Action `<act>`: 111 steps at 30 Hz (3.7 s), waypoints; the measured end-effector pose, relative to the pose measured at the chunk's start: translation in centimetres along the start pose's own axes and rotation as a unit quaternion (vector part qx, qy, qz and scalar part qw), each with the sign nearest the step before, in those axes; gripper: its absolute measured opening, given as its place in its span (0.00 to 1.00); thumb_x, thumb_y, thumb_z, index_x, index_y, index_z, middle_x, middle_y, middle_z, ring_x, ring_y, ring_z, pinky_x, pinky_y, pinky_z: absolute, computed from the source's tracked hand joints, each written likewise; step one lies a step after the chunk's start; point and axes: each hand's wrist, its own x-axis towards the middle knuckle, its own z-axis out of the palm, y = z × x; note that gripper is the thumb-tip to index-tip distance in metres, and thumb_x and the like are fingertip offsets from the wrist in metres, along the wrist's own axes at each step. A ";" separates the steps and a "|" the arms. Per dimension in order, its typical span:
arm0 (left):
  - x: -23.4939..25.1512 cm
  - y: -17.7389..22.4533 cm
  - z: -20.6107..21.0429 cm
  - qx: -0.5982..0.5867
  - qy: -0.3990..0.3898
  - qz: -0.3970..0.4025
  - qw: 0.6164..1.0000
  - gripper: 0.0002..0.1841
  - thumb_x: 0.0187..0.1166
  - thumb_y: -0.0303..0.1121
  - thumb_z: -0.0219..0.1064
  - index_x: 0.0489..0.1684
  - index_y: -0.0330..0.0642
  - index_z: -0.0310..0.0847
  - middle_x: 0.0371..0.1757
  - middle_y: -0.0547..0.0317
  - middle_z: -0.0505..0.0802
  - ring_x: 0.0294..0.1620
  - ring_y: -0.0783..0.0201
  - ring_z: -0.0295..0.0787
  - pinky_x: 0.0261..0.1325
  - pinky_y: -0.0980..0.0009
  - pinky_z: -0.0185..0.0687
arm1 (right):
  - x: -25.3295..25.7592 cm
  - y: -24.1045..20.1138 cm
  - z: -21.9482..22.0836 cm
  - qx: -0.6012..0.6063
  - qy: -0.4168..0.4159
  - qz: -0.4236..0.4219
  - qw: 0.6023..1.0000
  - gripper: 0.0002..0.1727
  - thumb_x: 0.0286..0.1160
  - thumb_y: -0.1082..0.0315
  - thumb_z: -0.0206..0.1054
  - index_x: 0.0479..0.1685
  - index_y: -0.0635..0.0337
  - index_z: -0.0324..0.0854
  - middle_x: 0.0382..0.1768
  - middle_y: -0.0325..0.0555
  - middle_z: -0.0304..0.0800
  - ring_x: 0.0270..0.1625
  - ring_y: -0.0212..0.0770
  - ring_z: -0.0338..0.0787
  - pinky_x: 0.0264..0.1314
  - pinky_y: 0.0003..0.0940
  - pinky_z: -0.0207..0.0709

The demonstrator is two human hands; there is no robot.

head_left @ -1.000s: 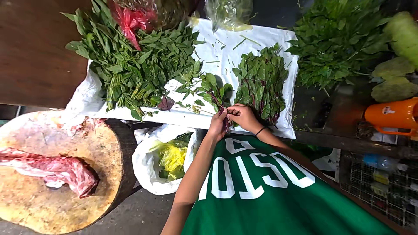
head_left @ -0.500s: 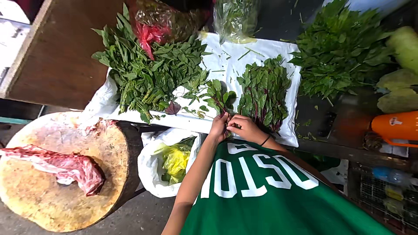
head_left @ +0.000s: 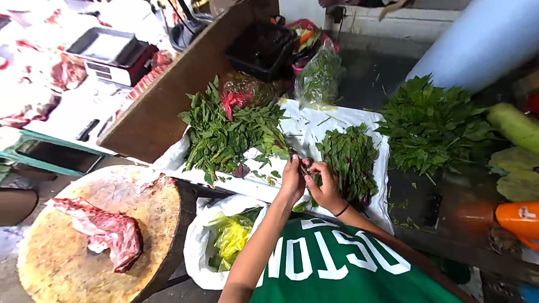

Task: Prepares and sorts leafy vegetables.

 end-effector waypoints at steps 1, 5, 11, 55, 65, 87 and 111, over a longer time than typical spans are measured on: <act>-0.5 0.0 0.9 -0.007 -0.002 -0.008 1.000 0.21 0.96 0.48 0.41 0.54 0.43 0.75 0.40 0.56 0.88 0.40 0.62 0.88 0.48 0.62 0.88 | 0.8 -0.1 0.3 -0.001 0.033 -0.037 0.999 0.15 0.82 0.55 0.64 0.52 0.58 0.82 0.50 0.46 0.90 0.59 0.43 0.88 0.67 0.48 0.82; -1.6 -0.7 2.7 -0.030 -0.017 -0.003 0.999 0.23 0.96 0.49 0.41 0.55 0.41 0.77 0.40 0.53 0.90 0.42 0.61 0.90 0.49 0.62 0.88 | 2.8 -0.6 0.7 0.016 0.091 -0.068 0.993 0.15 0.86 0.59 0.56 0.41 0.59 0.83 0.43 0.46 0.89 0.53 0.43 0.88 0.62 0.44 0.82; -2.5 -2.6 2.0 0.038 -0.065 0.008 0.997 0.26 0.95 0.49 0.41 0.59 0.38 0.80 0.48 0.51 0.93 0.50 0.59 0.91 0.57 0.56 0.89 | 0.3 -1.1 -1.0 -0.024 0.117 0.013 0.993 0.16 0.86 0.61 0.58 0.42 0.63 0.88 0.44 0.50 0.93 0.53 0.40 0.92 0.62 0.38 0.87; -6.5 -7.6 8.4 0.359 -0.497 -0.259 0.747 0.26 0.96 0.53 0.38 0.57 0.47 0.80 0.45 0.62 0.91 0.40 0.70 0.87 0.43 0.70 0.86 | -14.3 -7.6 -8.1 0.296 0.272 0.376 0.835 0.20 0.95 0.54 0.41 0.44 0.53 0.75 0.14 0.31 0.64 0.15 0.28 0.64 0.18 0.25 0.63; -2.4 -2.8 -7.1 0.209 -0.194 -0.160 0.945 0.18 0.95 0.39 0.42 0.49 0.40 0.77 0.39 0.57 0.89 0.33 0.64 0.86 0.40 0.65 0.88 | -10.9 -4.4 -8.8 0.069 -0.113 0.461 0.877 0.20 0.91 0.52 0.57 0.63 0.55 0.86 0.49 0.48 0.92 0.40 0.42 0.92 0.46 0.44 0.89; 4.4 -11.5 2.7 0.512 -0.109 -0.207 0.827 0.21 0.86 0.49 0.62 0.55 0.36 0.79 0.28 0.56 0.82 0.21 0.65 0.75 0.27 0.65 0.77 | -9.9 11.6 -17.9 -0.021 -0.025 0.537 0.843 0.28 0.84 0.50 0.65 0.75 0.59 0.77 0.71 0.59 0.83 0.72 0.56 0.84 0.75 0.60 0.76; 0.0 -12.6 4.3 0.731 0.002 -0.033 0.681 0.35 0.72 0.53 0.75 0.71 0.35 0.79 0.76 0.28 0.77 0.70 0.30 0.80 0.66 0.30 0.78 | -15.9 12.0 -31.5 0.016 0.109 0.553 0.826 0.22 0.88 0.56 0.62 0.69 0.64 0.79 0.58 0.58 0.90 0.54 0.52 0.93 0.56 0.53 0.88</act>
